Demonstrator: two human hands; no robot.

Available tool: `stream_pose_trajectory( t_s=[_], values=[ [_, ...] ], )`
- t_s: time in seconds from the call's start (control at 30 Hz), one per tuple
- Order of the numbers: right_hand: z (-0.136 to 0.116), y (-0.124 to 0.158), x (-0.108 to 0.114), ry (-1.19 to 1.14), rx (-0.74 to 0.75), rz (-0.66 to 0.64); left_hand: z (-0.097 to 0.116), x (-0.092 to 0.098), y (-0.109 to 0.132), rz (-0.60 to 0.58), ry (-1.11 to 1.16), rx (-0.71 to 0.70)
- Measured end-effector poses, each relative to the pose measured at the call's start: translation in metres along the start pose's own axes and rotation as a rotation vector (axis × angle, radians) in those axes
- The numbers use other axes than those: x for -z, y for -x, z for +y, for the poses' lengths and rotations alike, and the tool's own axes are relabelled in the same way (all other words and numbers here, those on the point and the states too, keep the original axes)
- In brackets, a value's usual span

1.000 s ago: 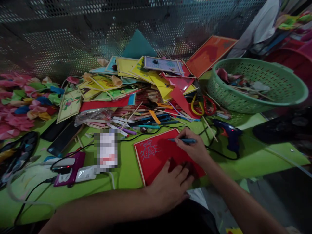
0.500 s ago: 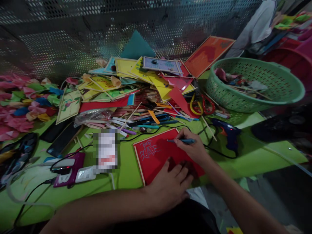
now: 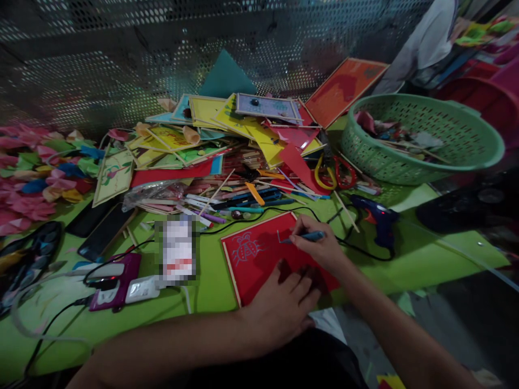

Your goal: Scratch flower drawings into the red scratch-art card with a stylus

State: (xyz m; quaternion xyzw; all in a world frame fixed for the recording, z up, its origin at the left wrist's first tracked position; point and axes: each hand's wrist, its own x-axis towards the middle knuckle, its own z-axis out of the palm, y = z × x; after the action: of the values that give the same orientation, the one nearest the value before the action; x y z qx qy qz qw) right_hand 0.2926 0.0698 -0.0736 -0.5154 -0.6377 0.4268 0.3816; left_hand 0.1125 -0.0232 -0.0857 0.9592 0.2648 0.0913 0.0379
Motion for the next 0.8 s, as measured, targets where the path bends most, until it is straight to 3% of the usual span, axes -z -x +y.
stream_pose_trajectory(
  t_s=[0.4,0.8],
  values=[
    [0.0051,-0.0039,-0.0015,-0.042,-0.020,0.123,0.0025,-0.0025,0.0001,0.024,-0.006,0.010],
    [0.0062,-0.0058,-0.0032,0.023,-0.025,0.106,0.0020,-0.0042,-0.0001,0.022,-0.001,0.009]
  ],
)
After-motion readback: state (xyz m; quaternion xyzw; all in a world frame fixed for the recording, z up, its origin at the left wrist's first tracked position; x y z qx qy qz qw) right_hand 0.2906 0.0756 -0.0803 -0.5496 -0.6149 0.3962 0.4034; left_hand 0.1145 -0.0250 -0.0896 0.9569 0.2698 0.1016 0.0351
